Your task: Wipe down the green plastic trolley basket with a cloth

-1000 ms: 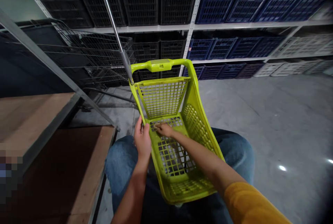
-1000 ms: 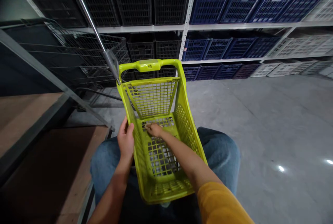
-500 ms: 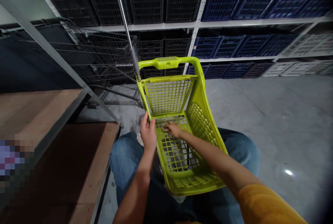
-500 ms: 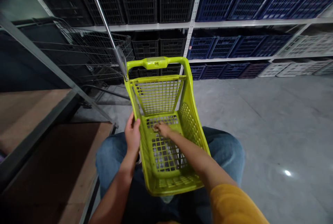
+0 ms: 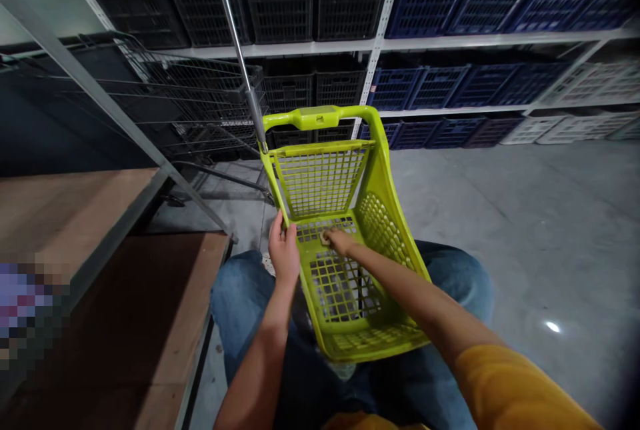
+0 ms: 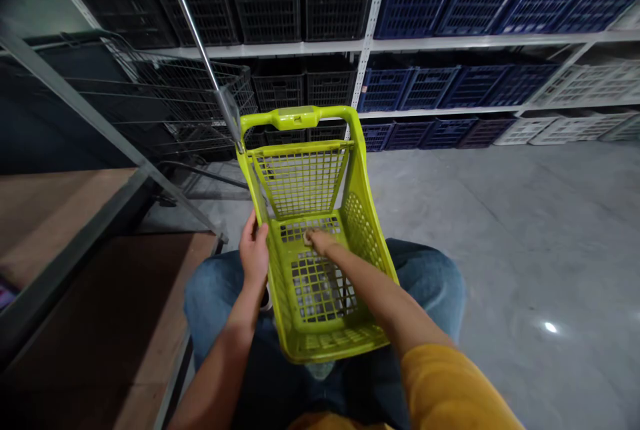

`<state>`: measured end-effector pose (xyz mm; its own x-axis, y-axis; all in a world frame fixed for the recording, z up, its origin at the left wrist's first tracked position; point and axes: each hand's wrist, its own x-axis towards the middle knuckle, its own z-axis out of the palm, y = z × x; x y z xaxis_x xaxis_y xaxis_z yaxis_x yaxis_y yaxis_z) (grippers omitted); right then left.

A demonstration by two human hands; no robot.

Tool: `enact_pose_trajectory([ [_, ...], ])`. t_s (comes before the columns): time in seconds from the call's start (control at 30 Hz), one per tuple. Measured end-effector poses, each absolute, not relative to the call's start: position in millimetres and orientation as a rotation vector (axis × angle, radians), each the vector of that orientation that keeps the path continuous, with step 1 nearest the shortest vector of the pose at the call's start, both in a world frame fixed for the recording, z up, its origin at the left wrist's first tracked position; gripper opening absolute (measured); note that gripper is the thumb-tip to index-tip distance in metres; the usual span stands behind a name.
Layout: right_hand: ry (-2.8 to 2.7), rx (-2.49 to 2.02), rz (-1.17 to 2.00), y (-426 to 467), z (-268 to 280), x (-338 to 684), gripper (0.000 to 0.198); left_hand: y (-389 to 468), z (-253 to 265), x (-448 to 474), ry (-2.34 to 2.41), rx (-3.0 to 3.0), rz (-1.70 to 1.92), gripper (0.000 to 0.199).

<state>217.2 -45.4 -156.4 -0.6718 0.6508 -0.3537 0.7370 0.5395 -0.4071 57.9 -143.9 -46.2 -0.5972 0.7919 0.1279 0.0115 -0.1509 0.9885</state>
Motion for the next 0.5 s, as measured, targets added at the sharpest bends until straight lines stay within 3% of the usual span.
enact_pose_trajectory([
  [0.1,2.520,1.129,-0.847,-65.4,-152.2,206.6,0.037,-142.4,-46.9,58.5,1.572,0.910,1.808,0.043],
  [0.27,1.900,0.480,-1.205,-126.1,-151.7,179.8,0.047,-141.3,-47.3,57.5,1.588,0.905,1.790,0.044],
  [0.5,2.162,0.964,-0.963,-57.3,-127.9,215.6,0.050,-144.0,-49.0,55.9,1.585,0.920,1.796,0.044],
])
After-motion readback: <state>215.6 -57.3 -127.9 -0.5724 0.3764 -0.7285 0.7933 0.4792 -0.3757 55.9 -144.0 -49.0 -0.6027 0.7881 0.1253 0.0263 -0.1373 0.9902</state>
